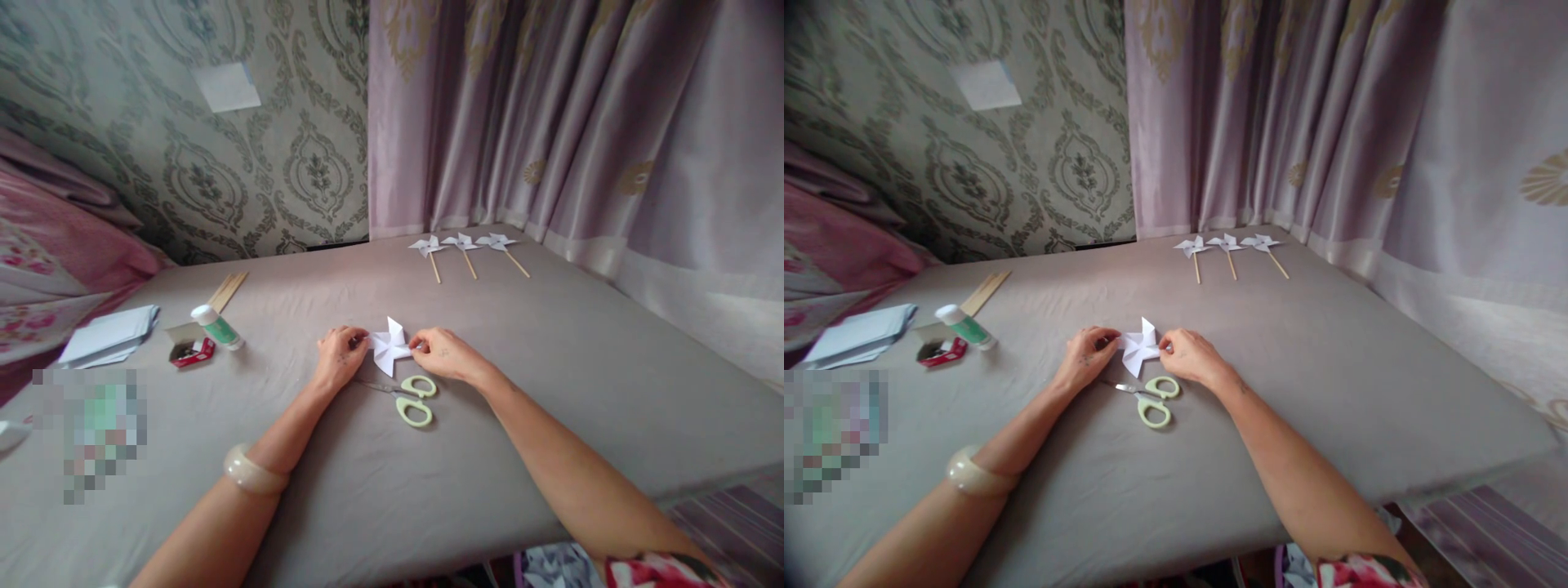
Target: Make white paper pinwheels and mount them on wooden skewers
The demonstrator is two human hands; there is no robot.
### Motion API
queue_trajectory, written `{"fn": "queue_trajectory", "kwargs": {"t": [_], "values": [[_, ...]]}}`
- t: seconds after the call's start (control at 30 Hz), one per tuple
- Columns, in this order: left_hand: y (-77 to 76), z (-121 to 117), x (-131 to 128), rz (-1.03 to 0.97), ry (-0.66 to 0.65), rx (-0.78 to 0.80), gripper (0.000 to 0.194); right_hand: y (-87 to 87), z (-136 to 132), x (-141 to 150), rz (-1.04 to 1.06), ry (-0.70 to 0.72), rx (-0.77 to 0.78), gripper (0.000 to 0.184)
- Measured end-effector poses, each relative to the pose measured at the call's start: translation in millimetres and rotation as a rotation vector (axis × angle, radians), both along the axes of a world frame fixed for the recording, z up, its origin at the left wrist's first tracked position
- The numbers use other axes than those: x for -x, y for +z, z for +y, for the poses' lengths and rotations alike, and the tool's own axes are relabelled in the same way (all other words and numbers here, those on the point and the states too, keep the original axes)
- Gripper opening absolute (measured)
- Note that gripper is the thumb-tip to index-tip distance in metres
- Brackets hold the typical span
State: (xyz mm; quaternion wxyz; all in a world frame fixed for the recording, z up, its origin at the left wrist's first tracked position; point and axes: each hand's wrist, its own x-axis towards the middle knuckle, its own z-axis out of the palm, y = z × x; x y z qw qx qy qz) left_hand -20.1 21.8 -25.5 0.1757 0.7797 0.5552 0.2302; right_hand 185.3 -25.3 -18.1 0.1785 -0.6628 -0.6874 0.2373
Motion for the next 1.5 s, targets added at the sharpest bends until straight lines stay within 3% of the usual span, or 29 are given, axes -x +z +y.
{"fn": "queue_trajectory", "kwargs": {"t": [0.4, 0.77, 1.07, 1.3, 1.5], "values": [[-2.3, -1, 0, -0.008, 0.062, 0.026, 0.025, -9.6, 6, 1, 0.108, -0.113, -0.136, 0.018], [8.3, -7, -3, 0.023, 0.106, 0.097, 0.02, -25.1, 19, 0, 0.537, -0.165, -0.105, 0.032], [12.8, -13, -3, 0.014, 0.162, 0.101, 0.024, -24.0, 18, -7, 0.364, -0.297, -0.331, 0.031], [3.6, -7, 7, -0.12, 0.193, 0.045, 0.024, -8.8, 6, 4, 0.307, -0.194, -0.405, 0.02], [6.8, -18, 28, -0.186, 0.077, 0.02, 0.025, -5.3, -8, 19, 0.166, 0.02, -0.401, 0.02]]}}
